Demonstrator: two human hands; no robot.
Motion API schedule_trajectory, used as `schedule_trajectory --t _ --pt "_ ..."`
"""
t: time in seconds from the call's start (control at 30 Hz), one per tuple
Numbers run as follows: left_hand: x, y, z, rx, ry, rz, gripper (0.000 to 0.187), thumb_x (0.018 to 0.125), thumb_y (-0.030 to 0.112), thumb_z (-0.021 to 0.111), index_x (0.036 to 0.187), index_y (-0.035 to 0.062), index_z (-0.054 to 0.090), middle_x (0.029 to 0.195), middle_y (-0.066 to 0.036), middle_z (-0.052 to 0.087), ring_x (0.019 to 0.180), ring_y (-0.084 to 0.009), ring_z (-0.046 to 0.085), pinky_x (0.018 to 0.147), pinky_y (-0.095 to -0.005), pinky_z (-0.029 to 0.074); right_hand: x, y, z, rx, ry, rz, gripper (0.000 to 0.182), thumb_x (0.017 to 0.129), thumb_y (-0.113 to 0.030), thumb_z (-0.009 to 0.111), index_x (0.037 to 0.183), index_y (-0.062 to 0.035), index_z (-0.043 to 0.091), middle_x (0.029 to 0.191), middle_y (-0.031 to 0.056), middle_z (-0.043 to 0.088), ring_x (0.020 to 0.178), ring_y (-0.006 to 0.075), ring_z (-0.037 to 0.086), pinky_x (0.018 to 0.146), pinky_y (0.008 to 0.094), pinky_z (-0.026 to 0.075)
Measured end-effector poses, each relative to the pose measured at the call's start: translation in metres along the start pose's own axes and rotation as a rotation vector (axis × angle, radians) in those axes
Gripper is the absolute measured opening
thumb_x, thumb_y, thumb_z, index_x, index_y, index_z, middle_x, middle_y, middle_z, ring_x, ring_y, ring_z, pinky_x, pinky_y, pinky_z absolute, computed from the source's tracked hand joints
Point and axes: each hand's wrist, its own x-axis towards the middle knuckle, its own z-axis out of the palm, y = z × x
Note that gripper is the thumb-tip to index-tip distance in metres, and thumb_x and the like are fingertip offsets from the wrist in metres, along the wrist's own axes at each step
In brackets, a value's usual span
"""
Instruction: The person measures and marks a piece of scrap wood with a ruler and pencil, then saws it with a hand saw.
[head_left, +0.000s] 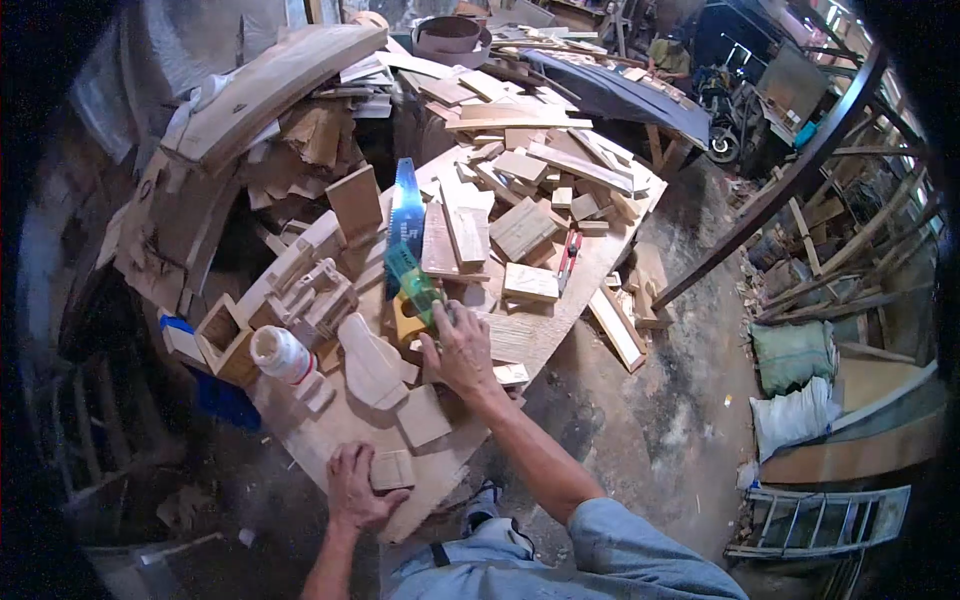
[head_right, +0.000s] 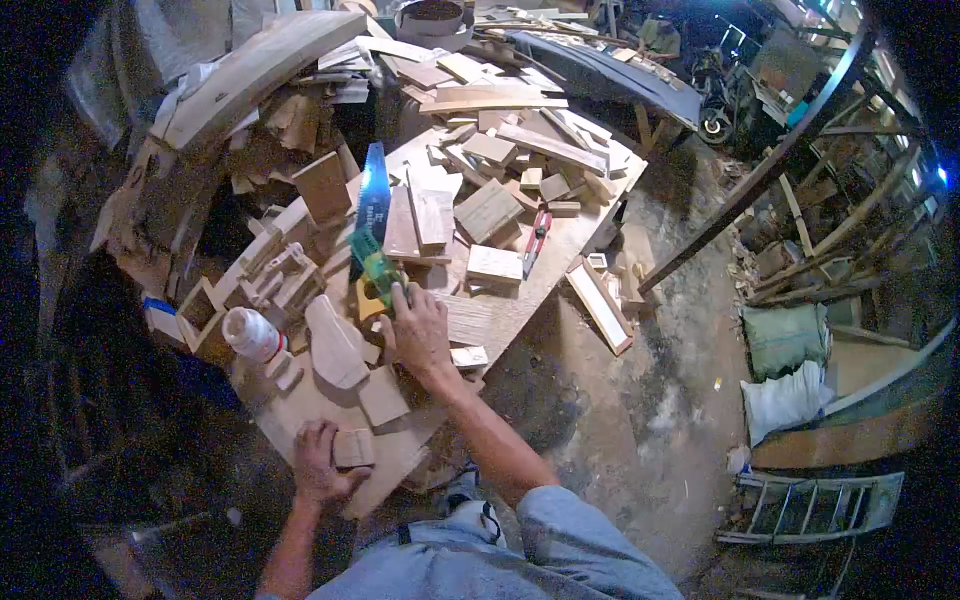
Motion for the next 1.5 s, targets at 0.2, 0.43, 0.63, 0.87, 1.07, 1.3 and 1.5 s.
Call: schedule_trajectory --t 0.2,0.43,0.63,0.87,1.07,1.3,1.5 --pt "0.004 0.002 -0.003 0.017 0.019 0.035 0.099 0.057 0.065 0.086 0.125 -0.0014 0.058 0.128 -0.015 0.051 0.124 -0.0370 0.046 0.109 -0.0502 0.036 0.000 0.027 -0.020 0.161 -0.110 -0.037 0.057 0.092 -0.031 0.070 0.140 -0.0046 0.055 0.129 0.0239 0.059 0.114 0.0395 0.059 0.096 0.0510 0.044" --pt "0.010 0.011 -0.011 0.066 0.009 0.020 0.094 0.059 0.062 0.086 0.124 0.0000 0.061 0.129 -0.015 0.053 0.124 -0.0382 0.048 0.108 -0.0506 0.038 0.015 0.014 -0.011 0.013 -0.231 0.042 0.074 0.084 -0.027 0.077 0.147 -0.0044 0.046 0.110 0.0181 0.063 0.103 0.0353 0.063 0.089 0.0488 0.046" --pt "0.009 0.011 -0.018 0.028 -0.019 -0.009 0.090 0.062 0.060 0.087 0.127 0.0034 0.061 0.131 -0.013 0.054 0.129 -0.0352 0.047 0.110 -0.0480 0.038 0.015 0.003 -0.017 0.178 -0.110 0.083 0.056 0.087 -0.013 0.068 0.139 0.0018 0.053 0.114 0.0247 0.063 0.103 0.0414 0.064 0.087 0.0488 0.053" --pt "0.003 0.005 -0.016 -0.036 -0.020 -0.049 0.091 0.064 0.060 0.085 0.131 0.0044 0.060 0.135 -0.017 0.054 0.131 -0.0400 0.046 0.112 -0.0530 0.037 0.014 -0.001 -0.032 0.233 -0.090 0.066 0.046 0.097 -0.010 0.060 0.138 0.0073 0.053 0.122 0.0330 0.061 0.110 0.0469 0.062 0.095 0.0496 0.051" --pt "-0.001 0.003 -0.017 0.017 -0.071 -0.039 0.090 0.072 0.065 0.078 0.135 0.0037 0.058 0.137 -0.015 0.055 0.132 -0.0356 0.048 0.113 -0.0489 0.036 -0.010 -0.060 -0.063 0.489 -0.316 -0.102 0.042 0.095 -0.008 0.065 0.134 0.0057 0.057 0.119 0.0278 0.063 0.107 0.0441 0.065 0.094 0.0468 0.053" --pt "-0.008 -0.002 -0.013 -0.060 0.067 -0.041 0.083 0.071 0.062 0.080 0.124 0.0011 0.060 0.125 -0.016 0.058 0.123 -0.0365 0.051 0.108 -0.0475 0.040 -0.073 -0.119 -0.068 0.624 -0.544 -0.116 0.038 0.094 -0.009 0.069 0.130 0.0043 0.063 0.128 0.0244 0.065 0.115 0.0392 0.065 0.097 0.0398 0.052" --pt "-0.011 -0.003 -0.010 -0.099 0.091 -0.083 0.080 0.068 0.052 0.085 0.125 0.0022 0.059 0.121 -0.016 0.057 0.117 -0.0366 0.052 0.103 -0.0499 0.042 -0.065 -0.054 -0.096 0.343 -0.117 0.076 0.037 0.092 -0.005 0.068 0.128 0.0031 0.065 0.114 0.0224 0.070 0.105 0.0335 0.070 0.090 0.0390 0.054"
